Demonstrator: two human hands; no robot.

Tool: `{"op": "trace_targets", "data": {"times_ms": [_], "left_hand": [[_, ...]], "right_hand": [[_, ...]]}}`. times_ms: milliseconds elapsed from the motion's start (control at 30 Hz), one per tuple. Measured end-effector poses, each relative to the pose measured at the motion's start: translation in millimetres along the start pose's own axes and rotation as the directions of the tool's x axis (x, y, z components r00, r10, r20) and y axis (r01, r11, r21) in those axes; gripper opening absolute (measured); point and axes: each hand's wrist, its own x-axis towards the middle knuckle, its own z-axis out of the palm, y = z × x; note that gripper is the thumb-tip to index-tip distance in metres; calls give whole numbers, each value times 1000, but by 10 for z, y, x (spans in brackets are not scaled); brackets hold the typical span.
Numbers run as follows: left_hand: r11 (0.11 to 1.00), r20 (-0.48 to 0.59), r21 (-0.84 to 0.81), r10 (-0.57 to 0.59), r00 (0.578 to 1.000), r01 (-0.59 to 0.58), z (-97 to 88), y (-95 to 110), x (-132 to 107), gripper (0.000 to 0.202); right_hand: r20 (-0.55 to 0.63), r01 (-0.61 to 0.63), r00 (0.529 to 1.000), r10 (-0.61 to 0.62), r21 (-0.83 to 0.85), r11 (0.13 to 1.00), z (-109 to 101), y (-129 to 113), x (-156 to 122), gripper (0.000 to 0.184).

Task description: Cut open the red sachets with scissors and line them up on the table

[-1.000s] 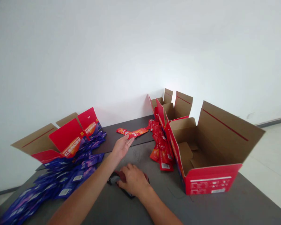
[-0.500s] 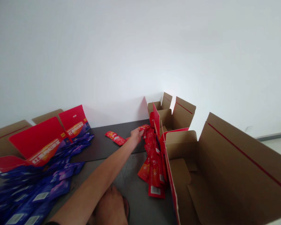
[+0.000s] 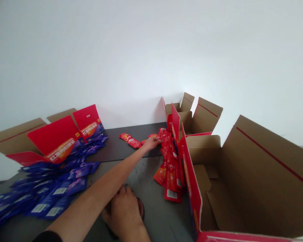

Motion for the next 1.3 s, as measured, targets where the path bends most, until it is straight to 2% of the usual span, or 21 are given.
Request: {"op": "trace_targets", "data": {"times_ms": [233,367,433,633,767,900,1133,1200,1300], "left_hand": [[937,14,317,149,989,-146,-118,-130,-141,21],[881,-12,444,191,982,-166,-130,-188,-159,18],[851,-48,509,178,983,-129,-141,-203,-149,19],[740,-174,670,73,982,64,-234,-193,-25,40],[675,-201,725,19,979,136,-300,-128,93,44],[637,-195,754,-17,981,161,-298,-81,183,47],[642,-72,766,44,996,27,-210,-157,255,46],[643,-31,765,86,996,-31,-284,-210,227,47],[621,28,775,152,988,-118,-547,-329,118,45]], "right_hand": [[-4,2,1000,-2,0,1000,28,31,12,45],[18,-10,1000,10,12,1000,23,31,16,48],[22,-15,1000,15,5,1000,20,29,14,46],[-12,-40,999,40,-12,999,19,18,-4,40],[3,-78,997,78,-13,997,48,27,9,40],[12,-86,996,86,7,996,68,32,22,49],[45,-88,995,88,-6,996,15,13,13,42],[44,-81,996,82,-18,997,-5,10,9,39],[42,-64,997,66,-43,997,-23,3,7,30]]}}
